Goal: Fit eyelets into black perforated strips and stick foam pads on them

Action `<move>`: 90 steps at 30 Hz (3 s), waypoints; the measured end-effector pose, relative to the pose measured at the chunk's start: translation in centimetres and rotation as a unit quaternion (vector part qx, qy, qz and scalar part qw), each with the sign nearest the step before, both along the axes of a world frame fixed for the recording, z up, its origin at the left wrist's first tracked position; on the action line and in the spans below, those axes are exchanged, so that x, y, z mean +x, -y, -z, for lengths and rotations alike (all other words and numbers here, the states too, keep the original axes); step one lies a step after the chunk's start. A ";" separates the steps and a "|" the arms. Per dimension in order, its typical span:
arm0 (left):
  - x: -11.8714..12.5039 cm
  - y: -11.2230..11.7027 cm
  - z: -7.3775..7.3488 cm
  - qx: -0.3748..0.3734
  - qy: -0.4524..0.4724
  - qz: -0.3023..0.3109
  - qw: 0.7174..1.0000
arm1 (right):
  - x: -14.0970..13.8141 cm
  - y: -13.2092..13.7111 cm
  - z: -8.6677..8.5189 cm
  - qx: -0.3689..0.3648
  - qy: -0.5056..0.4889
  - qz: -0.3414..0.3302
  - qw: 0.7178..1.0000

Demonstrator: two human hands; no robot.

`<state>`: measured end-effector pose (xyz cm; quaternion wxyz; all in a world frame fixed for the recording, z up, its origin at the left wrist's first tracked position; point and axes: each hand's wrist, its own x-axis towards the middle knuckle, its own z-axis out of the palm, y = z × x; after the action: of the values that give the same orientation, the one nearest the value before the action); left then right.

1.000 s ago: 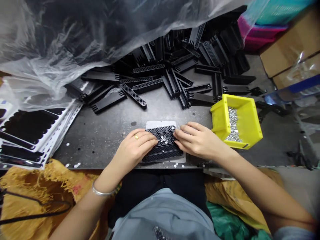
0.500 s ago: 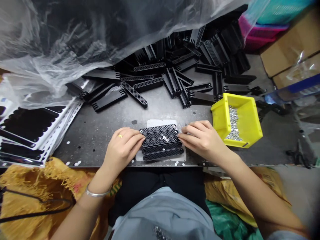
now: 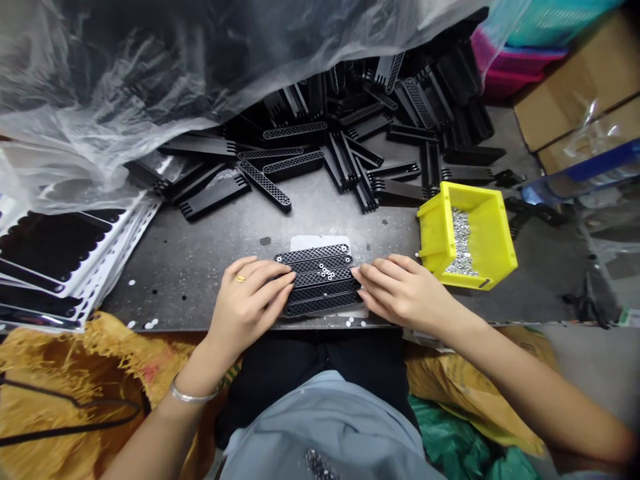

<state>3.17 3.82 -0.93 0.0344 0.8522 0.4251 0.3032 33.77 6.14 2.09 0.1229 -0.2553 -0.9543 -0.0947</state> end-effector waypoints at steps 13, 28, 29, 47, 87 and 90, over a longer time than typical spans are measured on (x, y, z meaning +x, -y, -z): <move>-1.5 -0.7 -0.7 0.018 -0.074 0.070 0.995 | -0.6 -1.2 -0.6 0.009 0.028 -0.067 0.997; -3.6 0.6 -0.7 0.115 -0.159 0.057 0.979 | -0.4 -1.9 0.6 -0.055 -0.068 0.008 0.996; -3.6 0.4 -0.8 0.124 -0.162 0.063 0.977 | -1.3 -1.9 0.8 -0.062 -0.088 0.020 0.994; -2.0 1.0 -2.1 0.078 -0.171 0.046 0.981 | 1.1 2.0 1.1 -0.023 -0.032 0.019 0.999; -2.0 3.2 0.8 0.034 -0.017 0.035 0.999 | -3.5 -1.3 0.7 -0.134 -0.127 0.080 0.980; -1.8 3.4 1.2 -0.004 0.010 0.012 1.000 | -1.5 0.5 0.5 -0.175 -0.130 0.100 0.971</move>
<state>1.38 0.37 -2.15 0.0451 0.8539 0.4160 0.3095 32.30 5.63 1.55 0.1891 -0.3775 -0.9014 0.0958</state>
